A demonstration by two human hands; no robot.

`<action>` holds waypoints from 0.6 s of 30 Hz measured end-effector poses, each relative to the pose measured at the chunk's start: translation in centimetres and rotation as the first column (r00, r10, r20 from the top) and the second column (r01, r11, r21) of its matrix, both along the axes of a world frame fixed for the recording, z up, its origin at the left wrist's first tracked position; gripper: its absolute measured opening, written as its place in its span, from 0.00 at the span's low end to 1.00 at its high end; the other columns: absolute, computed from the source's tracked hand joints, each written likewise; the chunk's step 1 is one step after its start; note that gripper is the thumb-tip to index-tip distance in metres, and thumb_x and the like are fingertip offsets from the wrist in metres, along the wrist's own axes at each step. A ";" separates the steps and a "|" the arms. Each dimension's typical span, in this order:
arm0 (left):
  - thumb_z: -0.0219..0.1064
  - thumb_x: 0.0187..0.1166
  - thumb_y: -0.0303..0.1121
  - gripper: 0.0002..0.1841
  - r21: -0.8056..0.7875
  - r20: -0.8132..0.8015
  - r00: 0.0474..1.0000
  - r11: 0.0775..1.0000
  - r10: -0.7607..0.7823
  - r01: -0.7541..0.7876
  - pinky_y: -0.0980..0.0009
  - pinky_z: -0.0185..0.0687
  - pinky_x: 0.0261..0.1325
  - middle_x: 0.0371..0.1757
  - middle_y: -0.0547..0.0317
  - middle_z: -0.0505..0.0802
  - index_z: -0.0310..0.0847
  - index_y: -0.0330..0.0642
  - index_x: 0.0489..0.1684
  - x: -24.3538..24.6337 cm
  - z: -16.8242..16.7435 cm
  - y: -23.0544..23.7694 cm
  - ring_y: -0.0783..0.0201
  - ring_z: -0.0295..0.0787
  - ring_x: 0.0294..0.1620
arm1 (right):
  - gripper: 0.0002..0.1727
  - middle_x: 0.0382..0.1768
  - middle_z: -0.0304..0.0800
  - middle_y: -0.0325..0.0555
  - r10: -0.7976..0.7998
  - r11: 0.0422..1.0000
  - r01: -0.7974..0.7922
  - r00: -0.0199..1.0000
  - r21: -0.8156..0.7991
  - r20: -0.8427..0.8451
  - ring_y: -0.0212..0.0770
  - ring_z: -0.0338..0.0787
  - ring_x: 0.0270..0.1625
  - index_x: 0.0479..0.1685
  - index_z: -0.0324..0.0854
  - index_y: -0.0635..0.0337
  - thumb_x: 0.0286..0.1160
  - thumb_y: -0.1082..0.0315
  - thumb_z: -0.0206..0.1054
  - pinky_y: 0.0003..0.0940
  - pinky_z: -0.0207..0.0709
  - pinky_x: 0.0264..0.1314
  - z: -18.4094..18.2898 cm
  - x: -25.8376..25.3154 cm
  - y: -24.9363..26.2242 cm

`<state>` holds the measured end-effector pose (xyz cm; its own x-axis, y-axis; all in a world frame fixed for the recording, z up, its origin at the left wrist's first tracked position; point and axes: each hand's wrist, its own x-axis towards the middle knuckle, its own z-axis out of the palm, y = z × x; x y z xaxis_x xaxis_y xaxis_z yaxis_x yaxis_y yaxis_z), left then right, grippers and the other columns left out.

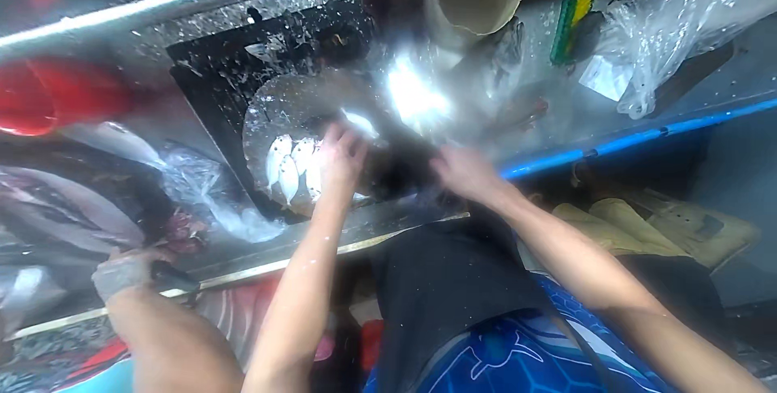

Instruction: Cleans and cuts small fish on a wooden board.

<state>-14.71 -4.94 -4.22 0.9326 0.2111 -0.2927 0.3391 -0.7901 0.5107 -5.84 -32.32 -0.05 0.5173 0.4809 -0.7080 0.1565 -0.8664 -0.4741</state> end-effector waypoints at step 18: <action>0.79 0.72 0.43 0.22 -0.101 -0.220 0.811 0.814 0.543 -0.572 0.49 0.88 0.59 0.50 0.50 0.93 0.84 0.41 0.59 2.2 2.1 -2.4 0.54 0.93 0.51 | 0.21 0.32 0.90 0.48 0.175 0.981 -0.165 0.980 0.103 -0.090 0.50 0.93 0.41 0.41 0.87 0.54 0.88 0.47 0.59 0.59 0.86 0.47 -0.1 1.6 -3.1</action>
<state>-12.50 -7.33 -2.14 0.5988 0.6173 -0.5102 0.7904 -0.3528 0.5008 -4.23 -35.43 -0.16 0.3523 0.6231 -0.6983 0.2462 -0.7816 -0.5732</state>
